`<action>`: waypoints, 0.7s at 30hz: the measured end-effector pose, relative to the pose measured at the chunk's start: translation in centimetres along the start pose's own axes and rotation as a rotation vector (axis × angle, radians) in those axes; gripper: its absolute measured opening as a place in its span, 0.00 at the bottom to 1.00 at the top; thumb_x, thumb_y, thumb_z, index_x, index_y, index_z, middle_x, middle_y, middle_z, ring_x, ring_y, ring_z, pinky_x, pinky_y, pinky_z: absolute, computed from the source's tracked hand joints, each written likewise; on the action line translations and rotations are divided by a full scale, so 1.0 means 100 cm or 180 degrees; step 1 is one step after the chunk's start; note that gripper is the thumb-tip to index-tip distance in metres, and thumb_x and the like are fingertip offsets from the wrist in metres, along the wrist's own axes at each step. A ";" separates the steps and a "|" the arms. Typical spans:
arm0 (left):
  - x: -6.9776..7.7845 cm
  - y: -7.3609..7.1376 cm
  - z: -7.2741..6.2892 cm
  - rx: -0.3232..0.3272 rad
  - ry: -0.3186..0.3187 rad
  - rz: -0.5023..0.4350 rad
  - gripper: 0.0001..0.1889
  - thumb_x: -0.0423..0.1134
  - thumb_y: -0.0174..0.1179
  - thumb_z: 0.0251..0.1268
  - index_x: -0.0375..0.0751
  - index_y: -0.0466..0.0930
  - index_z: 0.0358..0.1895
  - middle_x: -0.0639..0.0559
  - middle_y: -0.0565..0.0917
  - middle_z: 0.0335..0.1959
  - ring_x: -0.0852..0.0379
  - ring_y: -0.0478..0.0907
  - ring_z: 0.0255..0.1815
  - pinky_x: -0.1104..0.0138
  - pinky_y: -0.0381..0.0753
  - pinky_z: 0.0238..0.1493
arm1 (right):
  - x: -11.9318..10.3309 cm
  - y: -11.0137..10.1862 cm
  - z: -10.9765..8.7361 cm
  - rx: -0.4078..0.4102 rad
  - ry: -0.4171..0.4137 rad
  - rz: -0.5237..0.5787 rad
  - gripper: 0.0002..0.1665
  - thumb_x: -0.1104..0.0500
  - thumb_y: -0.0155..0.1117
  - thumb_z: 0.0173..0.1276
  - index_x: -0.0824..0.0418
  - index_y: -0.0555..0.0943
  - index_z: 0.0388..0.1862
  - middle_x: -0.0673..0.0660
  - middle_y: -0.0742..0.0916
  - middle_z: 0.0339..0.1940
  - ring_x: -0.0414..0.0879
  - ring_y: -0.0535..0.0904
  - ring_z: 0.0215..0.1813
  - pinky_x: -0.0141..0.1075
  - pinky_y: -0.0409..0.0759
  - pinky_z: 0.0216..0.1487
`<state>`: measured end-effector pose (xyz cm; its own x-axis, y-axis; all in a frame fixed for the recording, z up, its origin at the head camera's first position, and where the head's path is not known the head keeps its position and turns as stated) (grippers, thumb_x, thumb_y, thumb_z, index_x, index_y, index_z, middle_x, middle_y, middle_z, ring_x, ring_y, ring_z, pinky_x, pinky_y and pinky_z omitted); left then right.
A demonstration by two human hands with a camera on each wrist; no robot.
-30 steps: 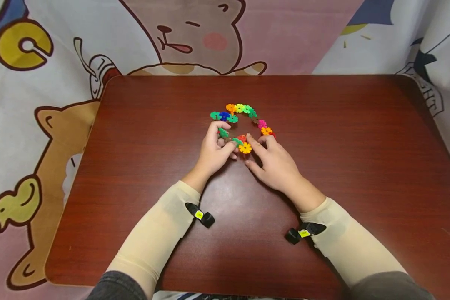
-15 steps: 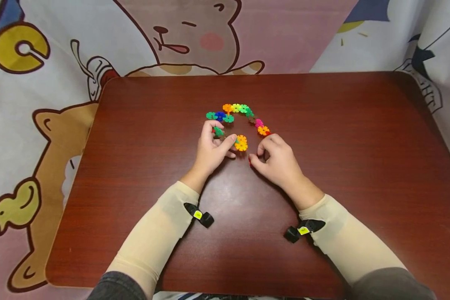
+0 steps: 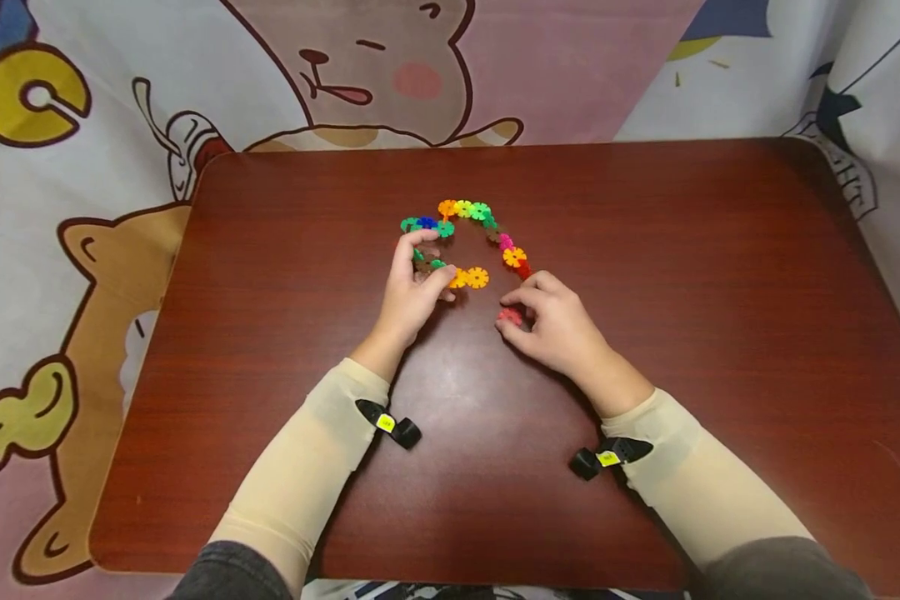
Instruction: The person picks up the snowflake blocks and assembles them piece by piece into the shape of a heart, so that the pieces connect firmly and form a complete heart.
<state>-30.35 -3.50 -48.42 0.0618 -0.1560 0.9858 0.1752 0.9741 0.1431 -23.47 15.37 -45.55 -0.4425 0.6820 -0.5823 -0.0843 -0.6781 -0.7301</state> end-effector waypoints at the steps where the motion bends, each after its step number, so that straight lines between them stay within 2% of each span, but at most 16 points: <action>1: 0.000 0.000 0.000 -0.0039 -0.0004 0.0099 0.31 0.25 0.64 0.69 0.39 0.67 0.74 0.29 0.69 0.58 0.51 0.76 0.32 0.61 0.88 0.29 | 0.000 -0.003 -0.001 0.0084 0.0006 0.0000 0.13 0.57 0.82 0.60 0.62 0.90 0.41 0.58 0.82 0.40 0.49 0.77 0.37 0.41 0.79 0.38; 4: -0.001 0.001 0.000 -0.0180 -0.0059 0.0425 0.37 0.28 0.68 0.67 0.46 0.65 0.77 0.33 0.71 0.62 0.50 0.79 0.38 0.62 0.88 0.38 | 0.003 -0.015 -0.004 0.0485 0.0077 -0.0057 0.14 0.55 0.79 0.62 0.62 0.88 0.40 0.59 0.81 0.41 0.53 0.78 0.41 0.45 0.77 0.43; 7: 0.001 0.002 -0.002 -0.0335 -0.0037 0.0825 0.45 0.32 0.74 0.65 0.50 0.61 0.83 0.35 0.73 0.67 0.50 0.82 0.44 0.63 0.87 0.47 | 0.010 -0.024 -0.005 0.0787 0.0184 -0.0129 0.17 0.55 0.75 0.63 0.64 0.86 0.46 0.63 0.82 0.45 0.61 0.77 0.48 0.53 0.74 0.51; 10: 0.005 0.004 -0.005 -0.0448 0.0064 0.1257 0.53 0.36 0.78 0.63 0.53 0.54 0.88 0.35 0.74 0.70 0.51 0.85 0.44 0.63 0.88 0.48 | 0.016 -0.019 -0.002 0.0707 0.0181 -0.0104 0.20 0.56 0.74 0.64 0.65 0.86 0.53 0.64 0.85 0.50 0.64 0.77 0.52 0.56 0.72 0.55; 13: 0.009 0.003 -0.008 -0.0510 0.0152 0.1716 0.57 0.40 0.78 0.64 0.58 0.46 0.89 0.37 0.80 0.63 0.52 0.86 0.36 0.63 0.89 0.45 | 0.016 -0.011 0.000 0.0536 0.0070 -0.0024 0.21 0.58 0.76 0.64 0.64 0.89 0.55 0.63 0.88 0.51 0.63 0.79 0.53 0.54 0.73 0.56; 15: 0.011 0.003 -0.010 -0.0529 0.0160 0.1941 0.59 0.42 0.77 0.66 0.61 0.42 0.89 0.40 0.83 0.54 0.53 0.85 0.34 0.62 0.89 0.44 | 0.013 -0.009 0.000 0.0493 -0.0040 0.0005 0.19 0.59 0.76 0.64 0.63 0.91 0.53 0.61 0.90 0.49 0.62 0.79 0.51 0.53 0.75 0.54; 17: 0.012 0.003 -0.011 -0.0531 0.0083 0.2090 0.60 0.45 0.76 0.68 0.59 0.36 0.89 0.44 0.84 0.45 0.54 0.85 0.35 0.61 0.88 0.45 | 0.009 -0.009 0.000 0.0471 -0.0142 0.0019 0.18 0.59 0.77 0.63 0.63 0.92 0.52 0.61 0.90 0.48 0.61 0.80 0.51 0.53 0.77 0.54; 21: 0.014 0.006 -0.013 -0.0647 -0.0123 0.2274 0.63 0.46 0.73 0.70 0.48 0.26 0.88 0.47 0.83 0.38 0.54 0.84 0.36 0.60 0.86 0.48 | 0.002 -0.008 0.000 0.0381 -0.0298 0.0073 0.20 0.59 0.78 0.63 0.62 0.92 0.54 0.60 0.90 0.49 0.59 0.80 0.52 0.52 0.79 0.53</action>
<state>-28.85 -3.30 -47.10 0.1949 0.5136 0.8356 0.2839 0.7859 -0.5493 -23.48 16.04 -45.14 -0.5263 0.6413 -0.5583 -0.1766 -0.7247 -0.6660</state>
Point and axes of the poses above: each hand's wrist, its own z-axis towards the middle knuckle, its own y-axis out of the palm, x = y × z, the point moved 9 cm from there along z, towards the middle knuckle
